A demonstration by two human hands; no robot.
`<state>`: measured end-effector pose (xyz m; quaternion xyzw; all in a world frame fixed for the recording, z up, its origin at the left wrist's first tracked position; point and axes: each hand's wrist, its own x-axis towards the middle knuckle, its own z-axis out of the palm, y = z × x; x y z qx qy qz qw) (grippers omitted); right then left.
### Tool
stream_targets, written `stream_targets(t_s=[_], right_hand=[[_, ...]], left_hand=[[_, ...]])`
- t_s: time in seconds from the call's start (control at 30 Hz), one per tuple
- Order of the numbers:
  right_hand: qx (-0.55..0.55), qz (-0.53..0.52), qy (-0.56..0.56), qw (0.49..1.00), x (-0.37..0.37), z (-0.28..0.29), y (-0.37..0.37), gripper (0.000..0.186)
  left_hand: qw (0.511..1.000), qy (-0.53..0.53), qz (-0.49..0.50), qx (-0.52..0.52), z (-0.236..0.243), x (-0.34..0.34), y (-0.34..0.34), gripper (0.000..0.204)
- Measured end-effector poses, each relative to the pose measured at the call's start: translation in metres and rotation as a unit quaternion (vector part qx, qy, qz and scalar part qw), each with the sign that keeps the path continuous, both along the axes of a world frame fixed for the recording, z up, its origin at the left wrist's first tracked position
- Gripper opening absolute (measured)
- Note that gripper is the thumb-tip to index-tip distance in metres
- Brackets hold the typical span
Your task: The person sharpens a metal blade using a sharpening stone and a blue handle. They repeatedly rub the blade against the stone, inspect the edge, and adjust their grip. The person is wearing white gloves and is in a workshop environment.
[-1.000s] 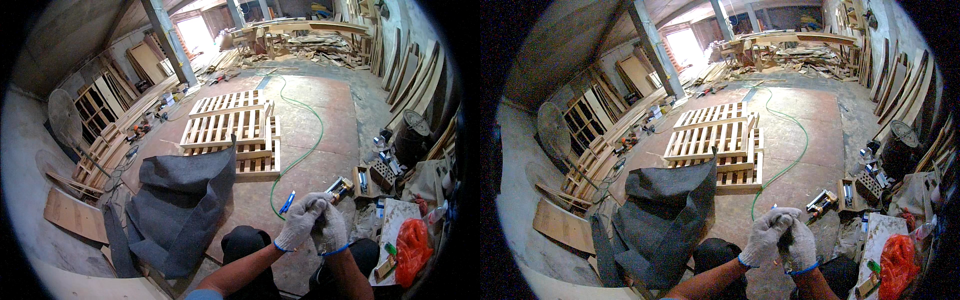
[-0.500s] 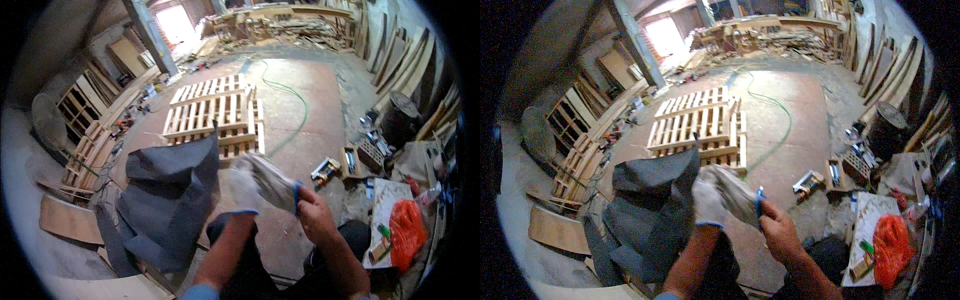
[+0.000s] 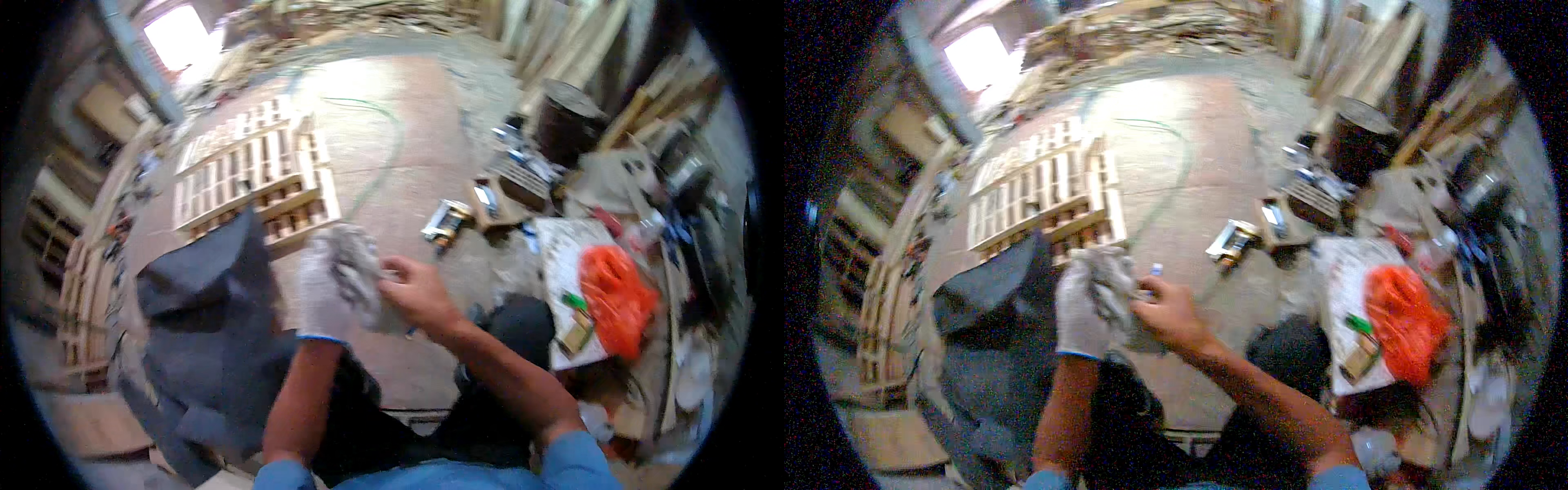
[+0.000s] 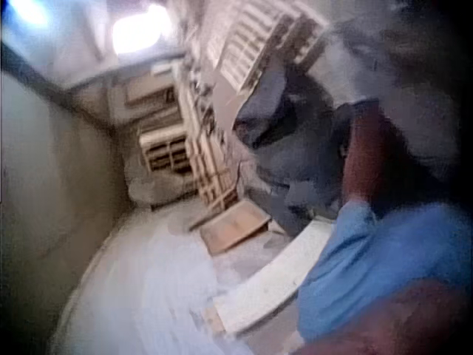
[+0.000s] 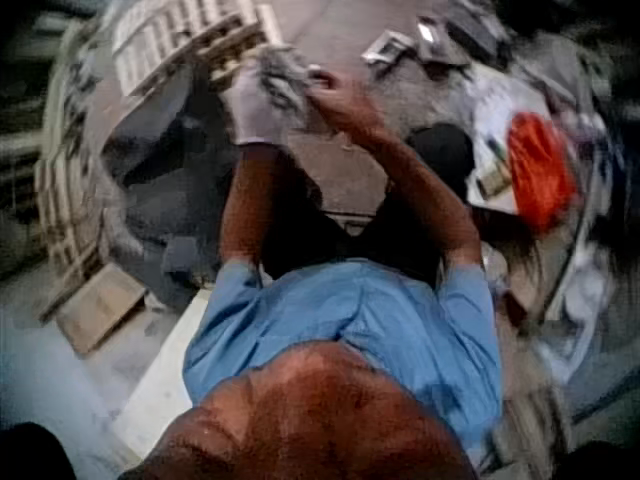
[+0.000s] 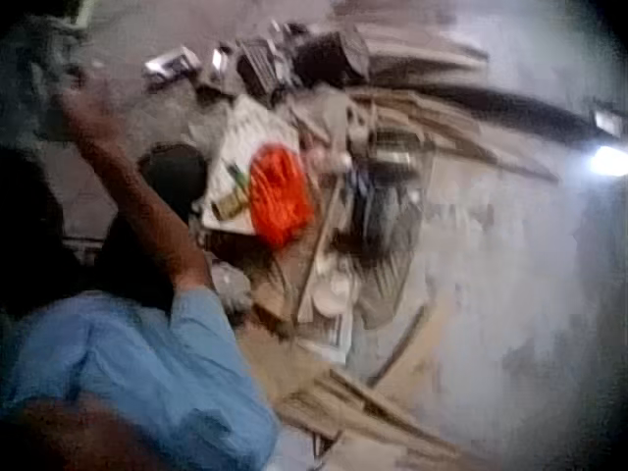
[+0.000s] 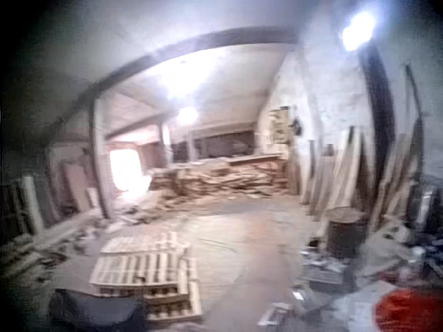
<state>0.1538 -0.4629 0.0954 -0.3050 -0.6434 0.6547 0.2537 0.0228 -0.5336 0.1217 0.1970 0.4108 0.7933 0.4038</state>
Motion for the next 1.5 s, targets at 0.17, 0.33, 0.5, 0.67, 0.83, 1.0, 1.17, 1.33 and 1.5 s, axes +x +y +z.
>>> stream_targets(t_s=[0.17, 0.33, 0.5, 0.67, 0.83, 1.0, 1.17, 1.33, 1.5], right_hand=[[0.096, -0.083, 0.044, 0.991, 0.000, 0.017, 0.012, 0.032], [0.172, 0.023, 0.048, 0.984, -0.018, -0.015, -0.001, 0.028], [0.200, -0.079, 0.036, 0.976, 0.013, -0.001, 0.013, 0.031], [0.327, -0.318, 0.023, 0.889, 0.015, 0.013, 0.034, 0.029], [0.345, -0.286, 0.087, 0.890, 0.062, 0.005, 0.042, 0.027], [0.164, -0.369, 0.049, 0.914, 0.141, 0.004, 0.024, 0.034], [0.250, -0.408, -0.048, 0.877, 0.184, -0.017, 0.008, 0.038], [0.475, -0.384, -0.064, 0.789, 0.193, -0.062, 0.027, 0.036], [0.406, -0.363, -0.065, 0.836, 0.197, -0.045, 0.009, 0.038]], left_hand=[[0.952, 0.242, 0.174, -0.066, 0.008, -0.003, 0.005, 0.032], [0.994, -0.045, -0.094, -0.014, -0.034, 0.010, 0.012, 0.055], [0.984, 0.134, -0.113, -0.010, -0.069, 0.000, 0.017, 0.062], [0.983, 0.116, -0.134, -0.055, -0.040, 0.016, 0.015, 0.067], [0.963, 0.177, -0.177, -0.096, 0.005, 0.119, -0.001, 0.067], [0.973, 0.084, -0.211, -0.045, 0.004, 0.199, -0.020, 0.053], [0.975, -0.023, -0.223, 0.009, -0.009, 0.236, -0.025, 0.047], [0.945, -0.110, -0.297, -0.085, -0.020, 0.234, -0.030, 0.042], [0.967, 0.029, -0.225, -0.113, -0.025, 0.246, -0.044, 0.035]])
